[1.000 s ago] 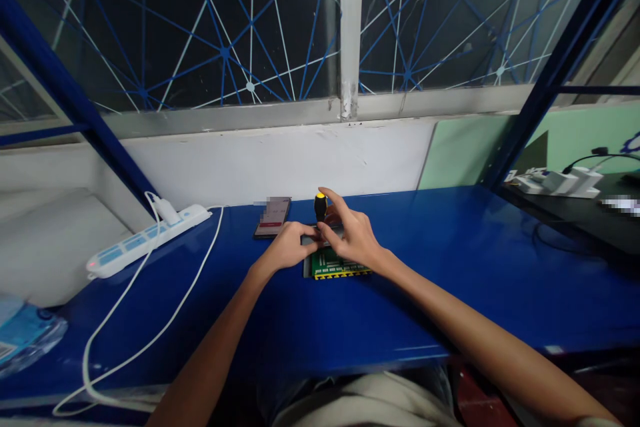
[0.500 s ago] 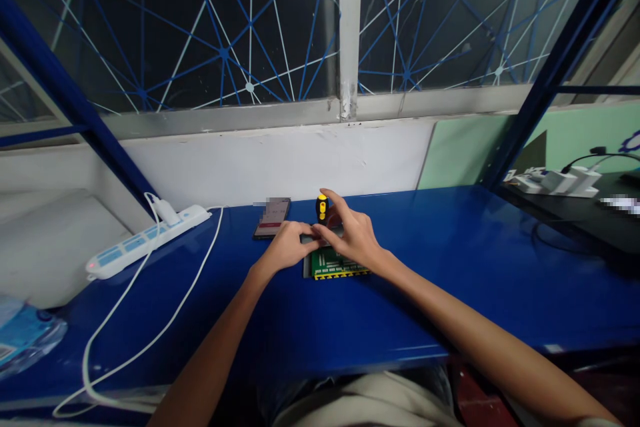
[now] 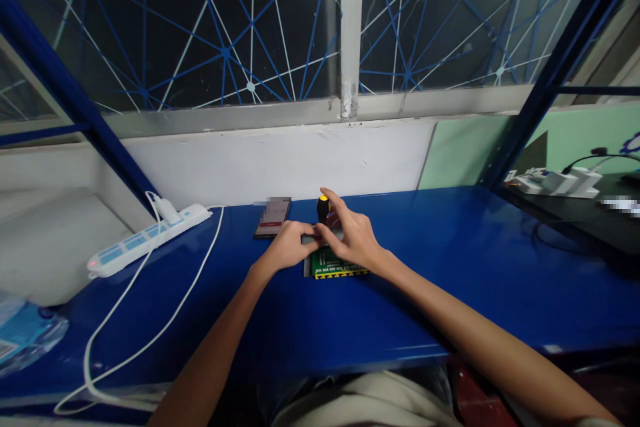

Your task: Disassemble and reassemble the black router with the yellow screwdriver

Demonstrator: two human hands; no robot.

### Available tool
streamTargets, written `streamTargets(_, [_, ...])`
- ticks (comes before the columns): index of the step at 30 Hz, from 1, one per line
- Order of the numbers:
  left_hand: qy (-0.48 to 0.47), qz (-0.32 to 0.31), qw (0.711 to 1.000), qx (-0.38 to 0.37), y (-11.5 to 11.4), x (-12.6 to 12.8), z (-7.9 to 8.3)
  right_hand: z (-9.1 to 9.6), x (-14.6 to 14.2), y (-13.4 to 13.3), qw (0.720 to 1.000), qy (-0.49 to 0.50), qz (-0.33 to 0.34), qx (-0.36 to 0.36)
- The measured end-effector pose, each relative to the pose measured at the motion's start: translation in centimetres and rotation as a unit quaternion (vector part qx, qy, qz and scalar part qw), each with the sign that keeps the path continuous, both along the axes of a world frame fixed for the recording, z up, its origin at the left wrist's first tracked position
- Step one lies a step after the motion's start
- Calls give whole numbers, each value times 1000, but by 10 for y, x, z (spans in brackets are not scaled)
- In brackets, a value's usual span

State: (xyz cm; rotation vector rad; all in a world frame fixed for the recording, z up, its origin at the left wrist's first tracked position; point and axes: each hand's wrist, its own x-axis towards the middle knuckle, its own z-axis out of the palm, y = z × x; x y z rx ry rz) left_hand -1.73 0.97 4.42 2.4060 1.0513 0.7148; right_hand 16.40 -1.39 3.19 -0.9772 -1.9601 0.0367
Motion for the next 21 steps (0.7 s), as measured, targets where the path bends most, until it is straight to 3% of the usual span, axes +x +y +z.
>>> streamTargets(21, [-30,-8,999,25,6,-2,-4,-1,0,1,1000,-7,8,19])
